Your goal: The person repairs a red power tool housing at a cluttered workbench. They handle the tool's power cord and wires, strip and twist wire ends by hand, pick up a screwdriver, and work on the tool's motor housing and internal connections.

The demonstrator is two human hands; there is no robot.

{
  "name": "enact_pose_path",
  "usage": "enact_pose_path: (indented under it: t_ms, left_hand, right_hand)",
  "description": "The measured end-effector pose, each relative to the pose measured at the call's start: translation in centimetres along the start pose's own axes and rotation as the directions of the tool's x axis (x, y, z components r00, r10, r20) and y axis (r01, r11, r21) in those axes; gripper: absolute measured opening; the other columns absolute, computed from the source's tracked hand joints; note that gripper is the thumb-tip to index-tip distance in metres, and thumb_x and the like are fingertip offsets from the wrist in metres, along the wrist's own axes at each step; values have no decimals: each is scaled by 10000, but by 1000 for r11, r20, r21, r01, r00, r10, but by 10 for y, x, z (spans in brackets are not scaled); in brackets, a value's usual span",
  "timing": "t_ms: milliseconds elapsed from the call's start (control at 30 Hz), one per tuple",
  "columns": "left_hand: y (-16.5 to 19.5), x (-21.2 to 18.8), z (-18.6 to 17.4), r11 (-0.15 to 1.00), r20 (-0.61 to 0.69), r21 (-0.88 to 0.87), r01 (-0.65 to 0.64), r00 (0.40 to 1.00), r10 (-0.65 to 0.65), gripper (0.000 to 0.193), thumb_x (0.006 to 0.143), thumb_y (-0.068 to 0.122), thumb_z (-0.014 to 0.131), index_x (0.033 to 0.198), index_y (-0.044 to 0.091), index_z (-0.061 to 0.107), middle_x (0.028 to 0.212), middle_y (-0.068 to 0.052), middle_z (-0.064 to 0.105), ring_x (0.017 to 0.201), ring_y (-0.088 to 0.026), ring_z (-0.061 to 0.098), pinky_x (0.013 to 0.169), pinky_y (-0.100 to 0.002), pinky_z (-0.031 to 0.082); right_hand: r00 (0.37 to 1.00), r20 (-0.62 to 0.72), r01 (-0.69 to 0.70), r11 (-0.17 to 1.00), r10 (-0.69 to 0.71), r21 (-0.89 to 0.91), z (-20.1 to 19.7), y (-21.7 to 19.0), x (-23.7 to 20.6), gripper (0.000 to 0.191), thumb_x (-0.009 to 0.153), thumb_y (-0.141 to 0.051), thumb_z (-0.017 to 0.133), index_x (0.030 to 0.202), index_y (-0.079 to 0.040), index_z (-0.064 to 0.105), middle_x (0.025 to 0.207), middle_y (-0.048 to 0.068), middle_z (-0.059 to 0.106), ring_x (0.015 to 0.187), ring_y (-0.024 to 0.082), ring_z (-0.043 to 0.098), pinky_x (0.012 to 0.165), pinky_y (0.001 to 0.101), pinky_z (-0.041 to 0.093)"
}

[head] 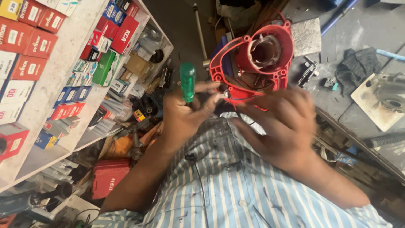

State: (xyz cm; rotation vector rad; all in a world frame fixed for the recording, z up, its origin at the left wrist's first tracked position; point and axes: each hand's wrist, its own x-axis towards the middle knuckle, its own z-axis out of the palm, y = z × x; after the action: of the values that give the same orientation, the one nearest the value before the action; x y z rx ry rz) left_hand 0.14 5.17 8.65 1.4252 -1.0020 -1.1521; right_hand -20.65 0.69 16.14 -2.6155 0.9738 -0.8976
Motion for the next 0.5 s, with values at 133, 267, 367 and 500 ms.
enact_pose_path:
  t_ms: [133,267,367,500]
  left_hand:
    - [-3,6,9,906,-7,203,-371,925,381,170,973,24,787,1139,25,750,1065,-99,775,962,-163,771,848,-247,607]
    - [-10,5,16,888,-29,210,-409,905,424,233,919,-30,788,1141,6,723,1073,-119,747,976,-197,768,857,-275,634]
    - [-16,7,17,854,10,239,-462,881,474,264,903,-57,785,1149,3,712,1095,-115,731,996,-211,767,875,-291,653]
    - [-16,13,14,797,79,317,-514,852,518,268,866,-15,837,1103,18,715,1087,-95,724,965,-207,762,841,-296,644]
  right_hand:
    - [993,96,-62,995,69,-72,21,13,11,188,861,-251,880,992,-156,784,1061,-4,668,1039,231,599,940,426,415]
    - [980,148,-132,991,136,-36,24,28,11,173,873,-270,870,980,-165,785,1041,-25,658,1012,218,596,916,410,398]
    - [977,159,-141,989,145,-36,27,35,8,179,844,-273,871,967,-168,795,1037,-24,652,1009,223,577,905,418,367]
    - [974,166,-153,988,157,-34,30,38,7,167,823,-254,868,953,-178,795,1058,-31,648,1025,227,564,933,431,351]
